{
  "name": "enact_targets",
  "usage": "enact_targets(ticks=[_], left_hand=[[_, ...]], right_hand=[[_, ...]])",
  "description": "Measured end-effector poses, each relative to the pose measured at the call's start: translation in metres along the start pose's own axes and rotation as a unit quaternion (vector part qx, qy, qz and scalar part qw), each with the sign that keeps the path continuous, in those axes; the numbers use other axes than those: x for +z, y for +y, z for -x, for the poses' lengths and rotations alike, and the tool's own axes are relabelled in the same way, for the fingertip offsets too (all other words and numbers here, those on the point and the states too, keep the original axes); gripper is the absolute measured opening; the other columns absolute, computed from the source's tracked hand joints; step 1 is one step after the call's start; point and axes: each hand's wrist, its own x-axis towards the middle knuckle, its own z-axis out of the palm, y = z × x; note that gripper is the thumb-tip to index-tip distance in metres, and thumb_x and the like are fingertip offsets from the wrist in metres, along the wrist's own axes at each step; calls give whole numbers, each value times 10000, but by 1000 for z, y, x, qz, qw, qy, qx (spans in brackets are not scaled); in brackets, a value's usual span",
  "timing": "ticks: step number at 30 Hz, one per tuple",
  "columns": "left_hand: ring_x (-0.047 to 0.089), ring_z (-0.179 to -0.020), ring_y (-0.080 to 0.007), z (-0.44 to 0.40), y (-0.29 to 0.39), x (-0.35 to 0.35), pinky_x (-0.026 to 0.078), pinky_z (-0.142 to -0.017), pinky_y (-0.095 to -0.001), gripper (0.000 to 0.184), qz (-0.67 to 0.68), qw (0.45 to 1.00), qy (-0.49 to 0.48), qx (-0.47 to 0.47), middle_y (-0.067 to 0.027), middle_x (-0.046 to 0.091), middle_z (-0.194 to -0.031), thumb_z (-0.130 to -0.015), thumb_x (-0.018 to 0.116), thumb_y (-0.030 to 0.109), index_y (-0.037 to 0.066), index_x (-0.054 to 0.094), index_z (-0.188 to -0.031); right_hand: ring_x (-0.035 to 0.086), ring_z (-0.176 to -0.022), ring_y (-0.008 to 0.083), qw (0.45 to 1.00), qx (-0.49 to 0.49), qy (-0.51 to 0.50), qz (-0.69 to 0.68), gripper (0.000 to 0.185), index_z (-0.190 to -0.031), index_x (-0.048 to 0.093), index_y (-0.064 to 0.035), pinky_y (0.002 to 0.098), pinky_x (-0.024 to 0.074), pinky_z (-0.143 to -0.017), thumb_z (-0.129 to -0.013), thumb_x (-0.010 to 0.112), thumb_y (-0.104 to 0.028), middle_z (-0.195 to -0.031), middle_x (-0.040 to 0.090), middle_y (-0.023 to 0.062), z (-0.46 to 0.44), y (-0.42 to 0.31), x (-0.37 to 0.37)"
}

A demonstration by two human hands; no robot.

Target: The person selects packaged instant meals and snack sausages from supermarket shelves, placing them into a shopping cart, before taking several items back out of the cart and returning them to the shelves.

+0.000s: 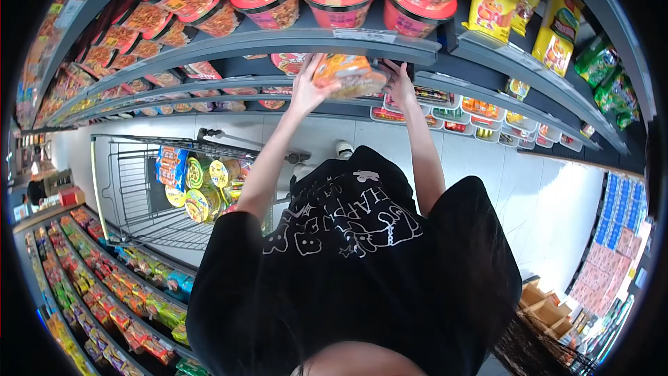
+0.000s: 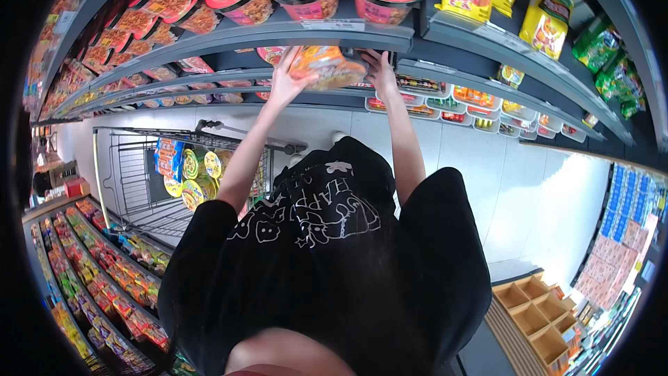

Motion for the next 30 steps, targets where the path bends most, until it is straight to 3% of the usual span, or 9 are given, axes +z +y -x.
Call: enact_targets(ticks=[5,8,9,11,15,17,21,26,30], left_hand=[[542,-824,-347,-57,-3,25,443,-684,-391,482,-107,989,-102,18,-167,582,-898,-568,733,285,55,573,-960],[567,-786,-283,-73,-25,41,442,-686,-351,453,-118,978,-167,-41,-133,603,-834,-614,710,364,42,593,-910],[570,-790,-257,-79,-46,50,440,-699,-338,466,-77,966,-227,-92,-119,605,-852,-630,698,392,40,591,-918],[569,-803,-210,-79,-88,65,434,-721,-311,472,59,970,-231,-56,-88,609,-872,-653,680,415,35,591,-918],[562,-827,-174,-73,-103,65,428,-725,-283,434,20,968,-233,-90,-72,609,-895,-676,678,373,19,587,-910],[557,-848,-185,-71,-106,65,425,-738,-296,438,177,950,-223,-127,-81,604,-916,-680,675,370,18,583,-924],[580,-836,-160,-76,-94,64,428,-749,-254,341,-30,982,-180,43,-102,612,-929,-732,636,321,58,606,-947],[589,-756,-228,-72,-61,60,444,-688,-294,322,-76,986,-147,11,-127,613,-839,-707,642,350,58,623,-841],[565,-688,-322,-60,-39,60,452,-632,-365,344,-112,983,-147,8,-148,597,-733,-669,670,310,14,593,-826]], right_hand=[[457,-1055,257,987,-72,97,111,414,-1157,442,-79,380,358,-873,-872,375,-372,-1164,476,94,-28,27,-14],[442,-1036,352,833,-123,67,535,327,-1090,476,-34,329,370,-886,-769,481,-97,-1109,477,185,-24,30,-18],[442,-1036,352,835,-123,73,531,327,-1090,476,-34,329,370,-886,-769,481,-97,-1109,477,185,-21,33,-17],[414,-1075,334,666,-222,59,710,341,-1070,484,-45,346,364,-889,-731,511,-71,-1071,493,168,-14,48,-15],[370,-1132,294,606,-234,110,752,383,-1079,478,-70,435,338,-904,-698,515,-51,-1097,464,142,0,60,-10],[355,-1152,282,614,-225,112,748,409,-1097,466,-77,472,312,-919,-692,512,-40,-1104,457,133,-1,58,-7],[326,-1180,280,585,-202,149,771,453,-1119,453,-74,463,285,-949,-675,530,-43,-1109,447,133,2,57,-1],[388,-1131,274,563,-249,177,768,393,-1061,498,-70,450,315,-928,-672,552,-90,-1077,486,134,1,54,-4],[552,-861,256,608,-230,188,736,215,-857,598,-68,403,386,-847,-668,594,-170,-816,585,124,-1,31,11]])
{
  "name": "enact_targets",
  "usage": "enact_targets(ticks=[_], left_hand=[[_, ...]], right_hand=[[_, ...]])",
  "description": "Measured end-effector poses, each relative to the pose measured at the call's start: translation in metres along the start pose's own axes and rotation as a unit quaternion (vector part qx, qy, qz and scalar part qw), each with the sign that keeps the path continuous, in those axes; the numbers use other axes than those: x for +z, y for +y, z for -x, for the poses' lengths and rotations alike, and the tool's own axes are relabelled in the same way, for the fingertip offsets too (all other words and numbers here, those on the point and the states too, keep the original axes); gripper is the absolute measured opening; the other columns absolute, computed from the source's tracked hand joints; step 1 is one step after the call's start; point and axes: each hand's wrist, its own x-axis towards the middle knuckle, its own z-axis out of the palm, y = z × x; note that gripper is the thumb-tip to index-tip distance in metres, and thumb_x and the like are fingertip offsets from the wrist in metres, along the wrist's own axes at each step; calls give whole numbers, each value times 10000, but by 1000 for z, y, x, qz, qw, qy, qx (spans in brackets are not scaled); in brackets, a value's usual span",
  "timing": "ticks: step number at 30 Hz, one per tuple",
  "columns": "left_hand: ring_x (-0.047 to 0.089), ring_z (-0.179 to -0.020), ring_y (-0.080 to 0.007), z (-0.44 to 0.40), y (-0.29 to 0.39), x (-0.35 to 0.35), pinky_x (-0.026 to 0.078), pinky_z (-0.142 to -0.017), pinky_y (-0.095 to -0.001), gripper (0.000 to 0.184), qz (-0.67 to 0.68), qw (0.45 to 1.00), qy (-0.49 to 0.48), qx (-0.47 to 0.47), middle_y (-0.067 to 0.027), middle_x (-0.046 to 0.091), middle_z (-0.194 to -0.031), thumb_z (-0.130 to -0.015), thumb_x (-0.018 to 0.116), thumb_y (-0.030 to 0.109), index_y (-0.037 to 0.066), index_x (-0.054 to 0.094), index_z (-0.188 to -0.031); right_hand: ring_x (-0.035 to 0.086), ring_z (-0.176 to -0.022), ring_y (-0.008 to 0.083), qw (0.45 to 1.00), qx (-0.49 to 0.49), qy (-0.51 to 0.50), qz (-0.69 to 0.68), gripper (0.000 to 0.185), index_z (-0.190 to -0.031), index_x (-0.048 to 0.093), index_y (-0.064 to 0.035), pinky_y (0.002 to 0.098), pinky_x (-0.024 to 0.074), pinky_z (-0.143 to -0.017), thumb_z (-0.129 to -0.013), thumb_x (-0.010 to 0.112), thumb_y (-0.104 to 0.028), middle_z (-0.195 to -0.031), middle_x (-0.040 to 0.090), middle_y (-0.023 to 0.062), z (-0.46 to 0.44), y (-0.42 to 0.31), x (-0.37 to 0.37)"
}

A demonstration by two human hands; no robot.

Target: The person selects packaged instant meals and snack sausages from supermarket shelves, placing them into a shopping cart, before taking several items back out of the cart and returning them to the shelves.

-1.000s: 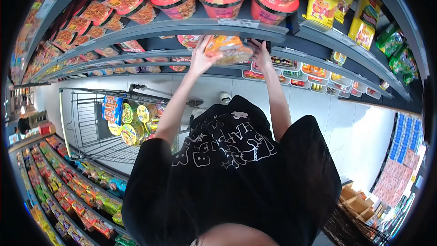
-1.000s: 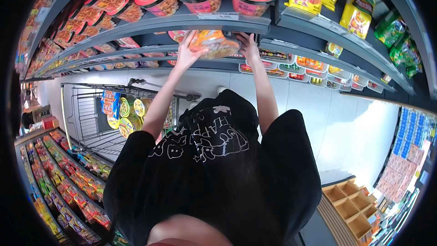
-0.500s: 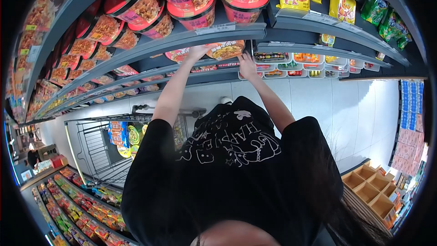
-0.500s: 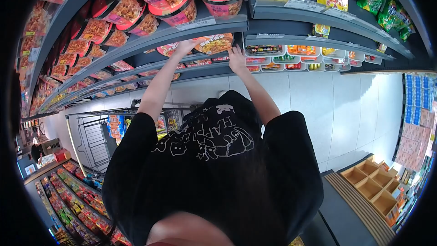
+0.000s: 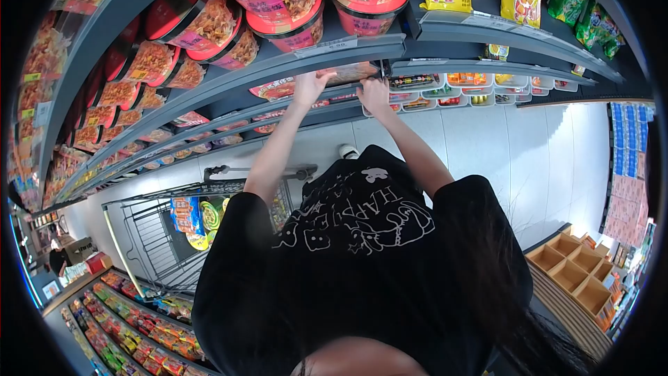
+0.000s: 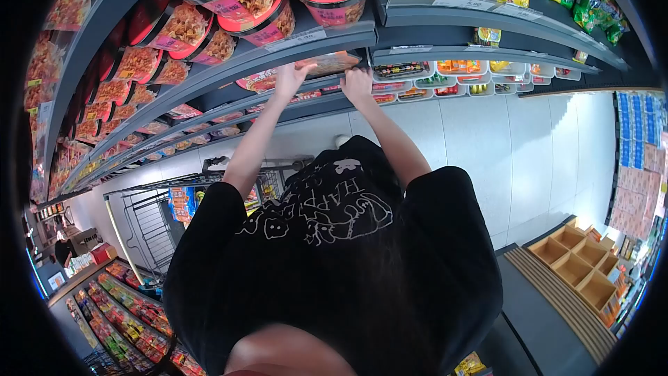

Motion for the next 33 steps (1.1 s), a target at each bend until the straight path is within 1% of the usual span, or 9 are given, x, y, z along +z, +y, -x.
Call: enact_targets(ticks=[5,11,13,19,21,23,25,29,33], left_hand=[[552,-621,-308,2,-10,20,432,-575,-378,313,0,999,43,21,-130,560,-634,-659,677,293,17,570,-757],[562,-657,-284,-12,15,-7,433,-610,-377,278,-25,999,-39,0,-113,573,-666,-669,668,262,30,571,-789],[565,-674,-274,-9,14,-9,431,-618,-372,289,-15,998,-62,-28,-110,580,-693,-665,670,250,23,567,-811],[505,-938,-273,-26,-5,4,395,-803,-350,369,-62,995,-13,74,-121,565,-977,-712,643,286,36,556,-970],[509,-953,-244,-30,-11,-1,390,-826,-343,337,111,993,-44,-17,-113,569,-989,-747,615,259,27,555,-984],[528,-916,-211,-27,-18,0,407,-808,-316,298,109,994,-18,19,-102,578,-971,-741,626,192,25,560,-979],[543,-842,-185,-24,-21,3,427,-760,-286,294,337,939,6,68,-90,589,-927,-710,656,149,25,569,-962],[527,-920,-270,-7,-11,3,407,-813,-321,470,80,985,-96,-116,-154,552,-969,-660,677,79,10,477,-1080],[402,-1073,-368,70,14,-9,349,-884,-387,609,113,973,201,-18,-207,408,-1167,-687,622,45,30,322,-1217]], right_hand=[[590,-636,294,980,142,49,-130,120,-689,607,-44,374,474,-615,-685,607,-164,-660,591,133,-5,-2,-11],[502,-832,371,921,73,205,-323,318,-903,462,-26,404,426,-686,-643,644,-43,-848,498,183,4,-16,-47],[470,-871,360,939,63,210,-264,464,-996,398,-41,416,422,-677,-612,658,-18,-890,436,175,6,-29,-69],[513,-793,354,979,-80,158,-104,176,-853,511,3,426,417,-676,-690,543,-55,-835,530,181,-51,-15,-56],[519,-749,365,964,-127,210,-102,156,-840,519,2,435,406,-657,-695,503,-51,-775,541,190,-63,-18,-54],[523,-738,366,971,-85,198,-99,156,-826,521,-3,445,399,-641,-681,514,-61,-771,543,197,-67,-25,-48],[526,-741,361,971,-104,198,-84,148,-816,537,0,448,401,-646,-683,512,-60,-769,548,196,-68,-21,-43],[532,-746,356,982,-121,119,-82,139,-777,590,12,455,396,-706,-697,539,-89,-761,565,185,-62,-22,-36],[441,-933,382,970,-107,178,-127,329,-1001,489,14,443,345,-819,-696,581,-67,-1013,476,225,-14,-32,-49]])
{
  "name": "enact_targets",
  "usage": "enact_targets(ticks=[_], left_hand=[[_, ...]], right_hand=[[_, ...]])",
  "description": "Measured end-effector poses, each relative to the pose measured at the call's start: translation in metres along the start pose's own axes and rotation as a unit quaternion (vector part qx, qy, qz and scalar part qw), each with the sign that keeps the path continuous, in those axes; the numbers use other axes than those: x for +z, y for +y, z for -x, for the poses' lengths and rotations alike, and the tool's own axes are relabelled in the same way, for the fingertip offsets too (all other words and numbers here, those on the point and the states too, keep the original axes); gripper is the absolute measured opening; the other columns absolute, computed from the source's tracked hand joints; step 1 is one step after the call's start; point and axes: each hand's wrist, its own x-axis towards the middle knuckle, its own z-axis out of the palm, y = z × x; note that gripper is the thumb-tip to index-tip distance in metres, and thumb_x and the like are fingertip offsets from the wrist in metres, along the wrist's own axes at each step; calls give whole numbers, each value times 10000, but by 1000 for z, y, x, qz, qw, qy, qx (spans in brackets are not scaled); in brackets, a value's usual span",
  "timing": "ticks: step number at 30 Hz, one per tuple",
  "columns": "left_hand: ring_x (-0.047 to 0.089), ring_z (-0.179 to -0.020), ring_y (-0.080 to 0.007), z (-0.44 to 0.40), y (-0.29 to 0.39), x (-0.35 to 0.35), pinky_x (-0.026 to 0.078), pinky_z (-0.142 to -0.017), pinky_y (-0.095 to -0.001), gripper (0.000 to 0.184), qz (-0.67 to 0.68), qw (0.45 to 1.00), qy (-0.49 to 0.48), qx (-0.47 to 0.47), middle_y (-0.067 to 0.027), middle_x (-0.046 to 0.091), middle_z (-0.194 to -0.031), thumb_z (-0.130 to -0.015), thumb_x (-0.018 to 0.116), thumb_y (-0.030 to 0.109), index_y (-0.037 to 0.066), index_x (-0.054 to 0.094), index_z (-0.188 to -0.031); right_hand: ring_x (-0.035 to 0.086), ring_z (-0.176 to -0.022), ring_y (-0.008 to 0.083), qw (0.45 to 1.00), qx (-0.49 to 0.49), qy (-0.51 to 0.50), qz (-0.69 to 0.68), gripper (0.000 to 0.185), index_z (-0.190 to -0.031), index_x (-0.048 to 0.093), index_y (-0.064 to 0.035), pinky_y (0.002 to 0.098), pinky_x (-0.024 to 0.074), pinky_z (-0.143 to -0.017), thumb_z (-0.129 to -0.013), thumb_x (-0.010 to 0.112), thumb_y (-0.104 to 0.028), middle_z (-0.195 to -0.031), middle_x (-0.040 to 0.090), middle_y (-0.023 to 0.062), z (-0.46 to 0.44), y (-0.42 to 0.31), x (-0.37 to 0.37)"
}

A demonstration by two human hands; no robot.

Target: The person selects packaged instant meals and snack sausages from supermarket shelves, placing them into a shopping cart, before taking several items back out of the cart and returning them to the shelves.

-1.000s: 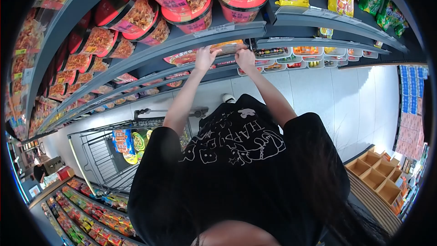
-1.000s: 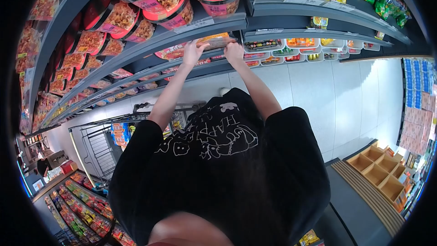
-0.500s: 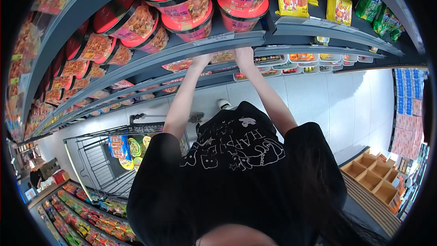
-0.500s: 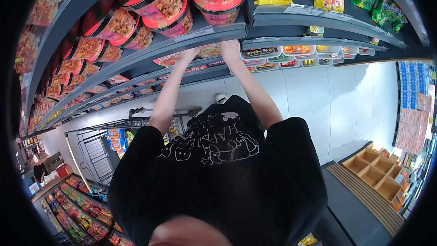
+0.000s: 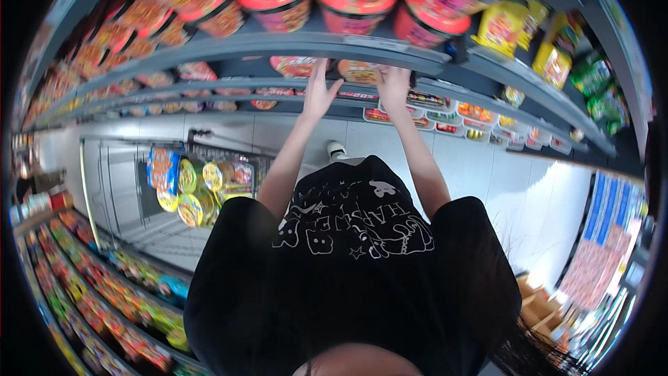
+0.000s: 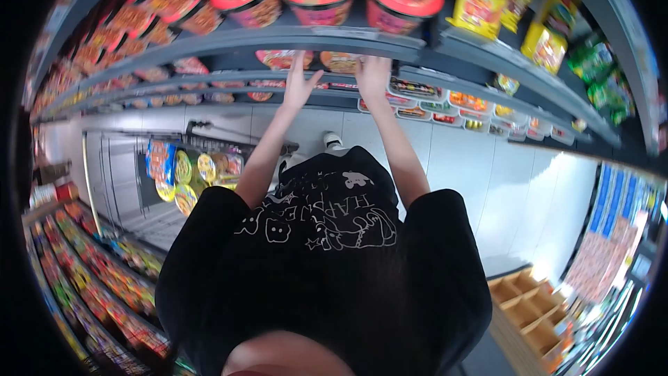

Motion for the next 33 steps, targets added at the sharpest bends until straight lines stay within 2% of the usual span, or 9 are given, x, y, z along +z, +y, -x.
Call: enact_targets(ticks=[5,9,13,16,21,24,28,29,33], left_hand=[[477,-1009,-321,153,-12,-65,386,-855,-362,385,-16,978,-18,-206,-169,498,-1081,-724,543,6,26,472,-1101],[577,-863,-255,267,-4,-115,462,-751,-323,280,27,916,93,-390,-134,583,-954,-746,499,-7,20,541,-1022],[596,-750,-159,332,0,-151,470,-685,-283,248,-8,856,235,-460,-94,617,-862,-762,483,-6,13,553,-1000],[599,-770,-219,386,-29,-159,462,-700,-313,249,-94,805,315,-494,-120,615,-824,-731,530,23,11,557,-978],[359,-1082,-396,429,-57,-213,315,-922,-406,625,-268,583,243,-727,-284,370,-1137,-670,603,139,-39,302,-1188],[359,-1078,-387,467,-105,-256,303,-934,-405,642,-224,573,244,-750,-293,384,-1118,-665,610,211,-104,302,-1132],[285,-1183,-334,487,-141,-296,308,-945,-380,864,-235,613,50,-753,-218,405,-1179,-578,705,366,-32,272,-1211],[443,-1065,-356,487,-145,-302,332,-923,-358,981,-236,626,45,-741,-267,478,-1099,-528,720,428,-60,263,-1245],[547,-858,-201,548,-222,-297,440,-756,-314,826,100,710,44,-695,-117,566,-972,-533,759,327,-52,386,-1165]], right_hand=[[283,-1158,376,988,-23,-85,-128,582,-1208,307,-18,427,294,-916,-686,563,-11,-1277,243,229,70,-61,-16],[331,-1144,336,898,-133,-342,-242,551,-1201,332,-32,383,314,-941,-692,540,-4,-1274,290,167,118,-111,6],[405,-1087,292,810,-272,-448,-263,471,-1151,398,-38,365,366,-895,-699,529,-11,-1195,395,128,147,-173,31],[456,-1021,265,723,-339,-529,-287,373,-1079,461,-40,359,396,-857,-710,514,-29,-1080,482,104,176,-217,53],[447,-1022,244,656,-408,-600,-206,326,-1036,497,-44,342,393,-858,-711,514,-61,-1032,505,93,227,-255,93],[412,-1075,222,649,-422,-622,-118,351,-1044,501,-51,341,385,-877,-694,526,-70,-1065,497,74,239,-262,119],[424,-1064,222,658,-368,-654,-54,329,-1029,511,-55,343,387,-876,-702,528,-81,-1061,504,73,232,-259,137],[430,-1058,221,660,-343,-667,-40,320,-1024,515,-56,342,387,-874,-706,528,-85,-1055,509,74,230,-260,138],[440,-1049,222,696,-310,-644,-65,300,-1011,523,-55,339,388,-873,-714,529,-93,-1035,522,78,230,-265,141]])
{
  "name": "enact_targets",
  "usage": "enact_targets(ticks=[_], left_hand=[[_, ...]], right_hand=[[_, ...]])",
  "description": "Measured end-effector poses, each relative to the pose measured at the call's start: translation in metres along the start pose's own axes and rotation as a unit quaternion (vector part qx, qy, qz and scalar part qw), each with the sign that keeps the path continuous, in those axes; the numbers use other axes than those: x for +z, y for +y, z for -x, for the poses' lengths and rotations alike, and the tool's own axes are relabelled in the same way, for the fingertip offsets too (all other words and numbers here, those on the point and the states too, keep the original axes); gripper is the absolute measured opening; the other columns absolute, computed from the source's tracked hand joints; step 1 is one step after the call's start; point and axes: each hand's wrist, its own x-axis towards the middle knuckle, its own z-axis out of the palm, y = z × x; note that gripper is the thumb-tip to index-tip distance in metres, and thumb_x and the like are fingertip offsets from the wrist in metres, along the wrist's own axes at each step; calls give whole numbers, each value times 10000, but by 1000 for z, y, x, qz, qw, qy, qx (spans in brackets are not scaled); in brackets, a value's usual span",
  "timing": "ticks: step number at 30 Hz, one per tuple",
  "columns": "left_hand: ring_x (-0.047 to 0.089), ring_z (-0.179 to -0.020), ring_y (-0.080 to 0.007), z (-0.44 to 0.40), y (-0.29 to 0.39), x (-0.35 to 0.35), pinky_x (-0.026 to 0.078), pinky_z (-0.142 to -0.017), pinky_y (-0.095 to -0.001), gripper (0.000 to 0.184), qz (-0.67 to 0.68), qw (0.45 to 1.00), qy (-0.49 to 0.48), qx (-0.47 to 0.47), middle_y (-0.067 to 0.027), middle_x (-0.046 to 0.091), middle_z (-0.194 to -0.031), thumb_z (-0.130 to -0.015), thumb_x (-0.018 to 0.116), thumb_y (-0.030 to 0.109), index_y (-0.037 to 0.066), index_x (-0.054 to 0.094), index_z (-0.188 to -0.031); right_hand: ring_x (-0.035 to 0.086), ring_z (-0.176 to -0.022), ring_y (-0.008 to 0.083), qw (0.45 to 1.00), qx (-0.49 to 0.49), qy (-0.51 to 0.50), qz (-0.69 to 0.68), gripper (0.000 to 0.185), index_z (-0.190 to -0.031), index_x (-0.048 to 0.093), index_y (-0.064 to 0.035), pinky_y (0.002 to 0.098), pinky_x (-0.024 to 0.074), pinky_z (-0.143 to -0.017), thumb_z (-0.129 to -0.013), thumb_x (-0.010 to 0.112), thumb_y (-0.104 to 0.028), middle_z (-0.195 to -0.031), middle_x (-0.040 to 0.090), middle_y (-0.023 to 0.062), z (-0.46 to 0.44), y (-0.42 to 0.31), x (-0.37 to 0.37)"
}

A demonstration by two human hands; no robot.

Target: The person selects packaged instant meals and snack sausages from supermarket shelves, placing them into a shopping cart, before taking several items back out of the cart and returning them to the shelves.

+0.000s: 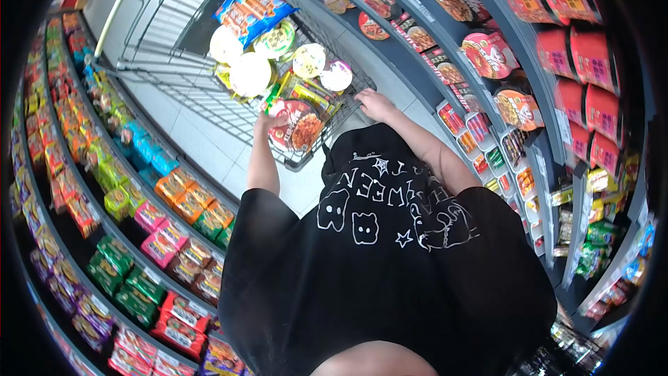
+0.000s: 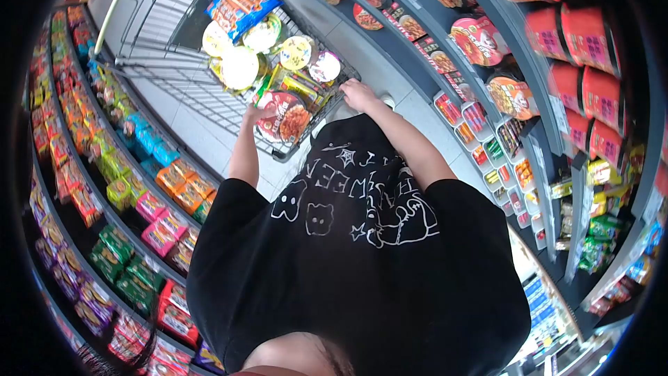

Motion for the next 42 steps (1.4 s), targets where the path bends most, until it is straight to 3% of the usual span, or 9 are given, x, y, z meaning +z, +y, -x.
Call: enact_targets(ticks=[5,9,11,17,21,27,32,38,42], left_hand=[[552,-757,-128,46,66,-6,435,-607,-275,622,-75,990,-42,-114,-46,588,-907,-543,779,327,46,535,-1043],[481,-548,-74,81,116,-7,333,-443,-268,491,-55,997,-39,-24,-4,588,-716,-545,772,335,79,595,-925],[566,-653,-129,96,145,-1,454,-565,-274,397,-61,998,-20,-29,-29,611,-814,-566,759,86,46,594,-925],[554,-605,-130,127,168,-1,451,-594,-276,338,-166,959,50,224,-84,629,-715,-630,696,113,-40,599,-915],[596,-596,-258,204,258,-1,454,-571,-348,559,-220,880,83,413,-206,588,-678,-618,688,230,8,512,-1100],[616,-685,-241,260,385,0,471,-628,-308,570,-262,859,53,436,-192,607,-759,-598,718,201,10,519,-1097],[553,-936,-197,206,434,60,459,-751,-287,762,-96,865,-38,492,-222,466,-1155,-584,751,176,24,375,-1229],[556,-833,-121,117,485,132,431,-771,-263,481,-125,871,-248,405,-69,594,-929,-631,736,146,-23,513,-1022],[593,-742,-138,78,533,158,480,-683,-262,439,-116,853,-220,460,-114,615,-856,-628,741,175,-38,540,-955]], right_hand=[[459,-1028,229,999,24,-4,-27,292,-1011,525,-59,339,389,-867,-723,535,-108,-1013,535,79,-9,8,8],[455,-1032,227,993,94,-18,-68,276,-1020,526,-88,344,391,-857,-749,518,-141,-1001,545,84,-16,6,0],[485,-1007,242,989,123,-2,-77,279,-1031,522,-87,353,404,-836,-762,503,-161,-990,561,96,-18,3,-3],[468,-1043,314,968,111,70,-212,606,-1193,387,-62,383,390,-863,-684,621,-293,-1127,487,179,-20,-26,-31],[378,-1140,277,929,-142,214,-267,910,-1298,215,-85,357,313,-949,-579,743,-264,-1234,378,171,-20,-62,-64],[397,-1107,190,836,-184,205,-474,771,-1233,343,-54,302,308,-948,-586,742,-182,-1218,398,114,14,-65,-160],[419,-1068,178,762,-43,392,-514,757,-1205,380,-69,300,329,-909,-565,760,-205,-1154,457,89,48,-5,-148],[381,-1125,209,662,60,485,-568,773,-1159,379,-2,311,328,-914,-543,789,-227,-1176,422,139,58,67,-171],[467,-1055,224,784,113,475,-385,687,-1145,427,-3,311,360,-881,-655,669,-418,-1083,517,179,54,111,-213]])
